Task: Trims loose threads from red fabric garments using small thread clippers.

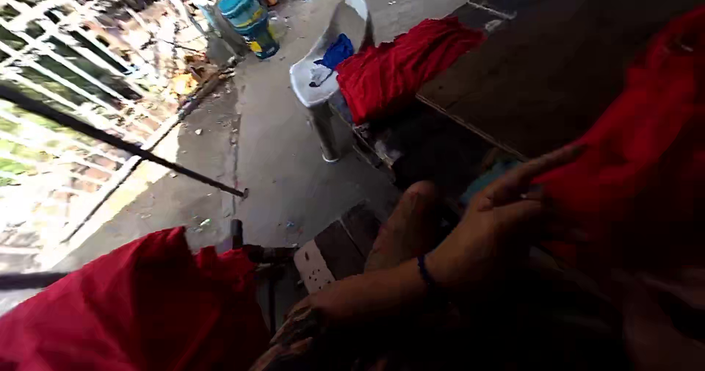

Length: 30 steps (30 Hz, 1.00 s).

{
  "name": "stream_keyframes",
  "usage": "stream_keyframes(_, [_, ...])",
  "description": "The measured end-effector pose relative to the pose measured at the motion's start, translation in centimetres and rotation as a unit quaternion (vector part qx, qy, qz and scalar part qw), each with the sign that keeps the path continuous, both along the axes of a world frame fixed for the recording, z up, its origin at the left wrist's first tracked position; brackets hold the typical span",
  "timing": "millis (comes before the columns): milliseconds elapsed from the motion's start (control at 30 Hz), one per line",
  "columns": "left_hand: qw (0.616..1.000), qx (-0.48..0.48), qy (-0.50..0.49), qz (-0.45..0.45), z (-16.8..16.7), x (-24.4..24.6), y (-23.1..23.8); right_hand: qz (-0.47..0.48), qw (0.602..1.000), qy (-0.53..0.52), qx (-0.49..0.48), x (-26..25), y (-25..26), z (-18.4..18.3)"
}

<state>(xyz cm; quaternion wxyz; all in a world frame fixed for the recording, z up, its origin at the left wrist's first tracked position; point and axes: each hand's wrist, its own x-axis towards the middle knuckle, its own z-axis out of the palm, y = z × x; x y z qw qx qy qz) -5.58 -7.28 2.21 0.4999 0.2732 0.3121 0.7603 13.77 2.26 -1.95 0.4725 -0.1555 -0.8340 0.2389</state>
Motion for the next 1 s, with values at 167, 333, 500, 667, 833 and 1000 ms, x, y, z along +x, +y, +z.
stream_keyframes(167, [0.995,0.081,0.045,-0.026,-2.7,-0.1,0.8,-0.084,0.996,0.026,0.004,-0.4,-2.0,0.0])
stream_keyframes(333, [0.994,0.086,0.061,0.032,-2.9,1.1,1.2,-0.112,0.993,0.002,0.023,-0.9,-3.0,0.3])
stream_keyframes(500, [0.988,0.069,0.090,0.108,-3.0,1.6,1.6,-0.104,0.994,0.010,0.020,-1.5,-3.2,0.6])
stream_keyframes(667, [0.985,0.115,0.049,0.123,-3.5,1.0,1.4,-0.078,0.995,0.046,-0.040,-1.8,-2.9,0.8])
stream_keyframes(833, [0.980,0.173,-0.007,0.099,-3.2,0.7,1.1,-0.055,0.991,0.043,-0.111,-1.9,-3.0,2.3])
stream_keyframes(1000, [0.972,0.221,-0.048,0.068,-3.0,0.7,0.8,-0.056,0.993,0.027,-0.100,-1.6,-3.7,4.6])
